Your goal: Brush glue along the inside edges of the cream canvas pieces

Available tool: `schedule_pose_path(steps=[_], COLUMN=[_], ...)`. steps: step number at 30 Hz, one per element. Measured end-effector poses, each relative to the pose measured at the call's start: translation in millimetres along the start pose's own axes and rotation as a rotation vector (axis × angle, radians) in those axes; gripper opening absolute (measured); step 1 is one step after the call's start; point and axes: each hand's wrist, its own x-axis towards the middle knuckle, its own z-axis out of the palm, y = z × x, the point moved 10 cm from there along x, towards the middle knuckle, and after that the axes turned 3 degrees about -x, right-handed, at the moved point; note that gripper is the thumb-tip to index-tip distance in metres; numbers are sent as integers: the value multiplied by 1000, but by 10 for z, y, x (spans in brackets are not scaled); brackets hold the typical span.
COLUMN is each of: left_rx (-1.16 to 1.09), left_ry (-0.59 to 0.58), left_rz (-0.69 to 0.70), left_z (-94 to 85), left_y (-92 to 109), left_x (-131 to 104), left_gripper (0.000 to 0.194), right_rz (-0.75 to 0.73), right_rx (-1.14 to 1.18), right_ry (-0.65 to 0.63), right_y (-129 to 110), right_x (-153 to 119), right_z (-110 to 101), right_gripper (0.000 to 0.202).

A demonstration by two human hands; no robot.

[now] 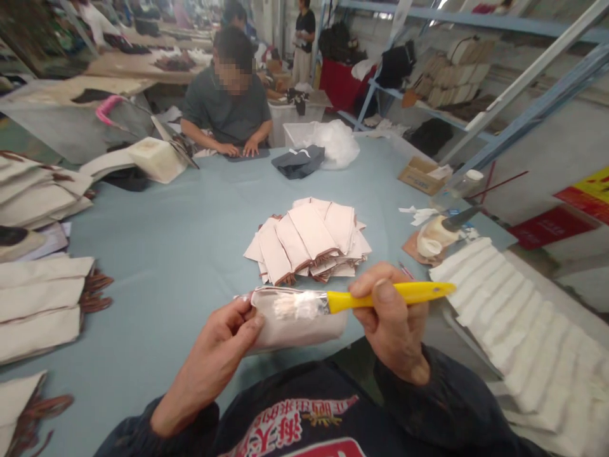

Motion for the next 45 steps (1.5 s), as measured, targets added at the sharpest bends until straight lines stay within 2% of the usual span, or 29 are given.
schedule_pose_path(steps=[3,7,10,13,17,23,27,30,33,36,38,43,45], left_rx=[9,-41,-170,-226,-214,-355,-454,-501,-510,-508,-502,-481,-403], left_ry=[27,44,59,69,80,95,104,121,160,193,212,190,177], left_rz=[12,-34,-92,-154,-180,-242,-273,-274,-264,-276,-288,-262,-205], left_z=[68,170,228,285,352,428,464,488,481,453,421,380,350], left_y=[44,-34,-120,-176,-166,-187,-177,-151,-146,-194,-232,-277,-272], left_x=[31,48,59,73,99,113,121,134,130,94,65,55,61], left_gripper=[34,36,43,49,47,40,35,33,34,37,38,37,33], right_rz=[-31,-257,-366,-352,-426,-411,-571,-718,-799,-828,-824,-768,-758], right_rx=[-12,-209,-296,-295,-323,-275,-233,-288,-364,-484,-521,-495,-472], right_ry=[-85,-174,-162,-154,-230,-140,-227,-336,-457,-556,-578,-480,-459], right_y=[90,42,-22,-22,-82,-70,-196,-248,-242,-237,-263,-413,-487], right_x=[24,81,100,124,154,259,182,111,71,36,19,28,7], right_z=[152,261,208,128,168,-37,5,91,120,92,40,-57,-40], right_gripper=[32,27,25,22,20,24,24,22,18,18,19,18,18])
